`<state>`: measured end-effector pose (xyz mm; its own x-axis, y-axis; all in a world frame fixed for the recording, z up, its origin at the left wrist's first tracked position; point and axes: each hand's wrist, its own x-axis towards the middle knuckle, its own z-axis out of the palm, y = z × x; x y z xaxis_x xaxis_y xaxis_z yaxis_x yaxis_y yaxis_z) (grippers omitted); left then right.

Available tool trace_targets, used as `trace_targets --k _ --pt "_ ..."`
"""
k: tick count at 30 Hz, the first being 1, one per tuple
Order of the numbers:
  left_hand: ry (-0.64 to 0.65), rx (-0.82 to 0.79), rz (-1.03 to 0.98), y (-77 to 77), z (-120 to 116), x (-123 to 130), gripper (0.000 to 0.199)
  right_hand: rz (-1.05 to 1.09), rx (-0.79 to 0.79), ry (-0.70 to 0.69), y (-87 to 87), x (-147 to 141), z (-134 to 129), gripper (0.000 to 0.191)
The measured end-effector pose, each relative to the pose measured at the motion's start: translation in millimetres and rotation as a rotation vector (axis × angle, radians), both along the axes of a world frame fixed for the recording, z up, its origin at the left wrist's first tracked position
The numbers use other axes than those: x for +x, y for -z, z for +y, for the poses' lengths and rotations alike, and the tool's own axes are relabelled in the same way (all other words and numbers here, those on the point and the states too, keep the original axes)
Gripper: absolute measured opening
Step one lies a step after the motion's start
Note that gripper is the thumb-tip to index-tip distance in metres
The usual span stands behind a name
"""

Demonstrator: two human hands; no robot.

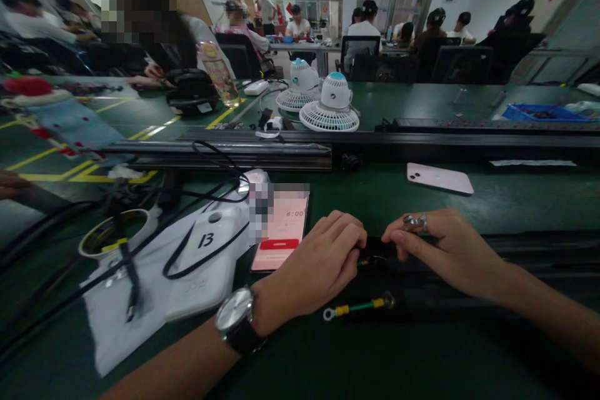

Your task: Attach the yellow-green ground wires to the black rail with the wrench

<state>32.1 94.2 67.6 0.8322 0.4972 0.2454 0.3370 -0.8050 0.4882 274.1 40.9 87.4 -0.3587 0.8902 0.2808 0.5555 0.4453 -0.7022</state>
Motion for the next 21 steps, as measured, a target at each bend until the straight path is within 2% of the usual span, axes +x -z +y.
trace_targets --k 21 --pt "0.024 0.01 0.039 3.0 0.2 0.1 0.012 0.004 0.011 -0.059 4.8 -2.5 1.8 0.028"
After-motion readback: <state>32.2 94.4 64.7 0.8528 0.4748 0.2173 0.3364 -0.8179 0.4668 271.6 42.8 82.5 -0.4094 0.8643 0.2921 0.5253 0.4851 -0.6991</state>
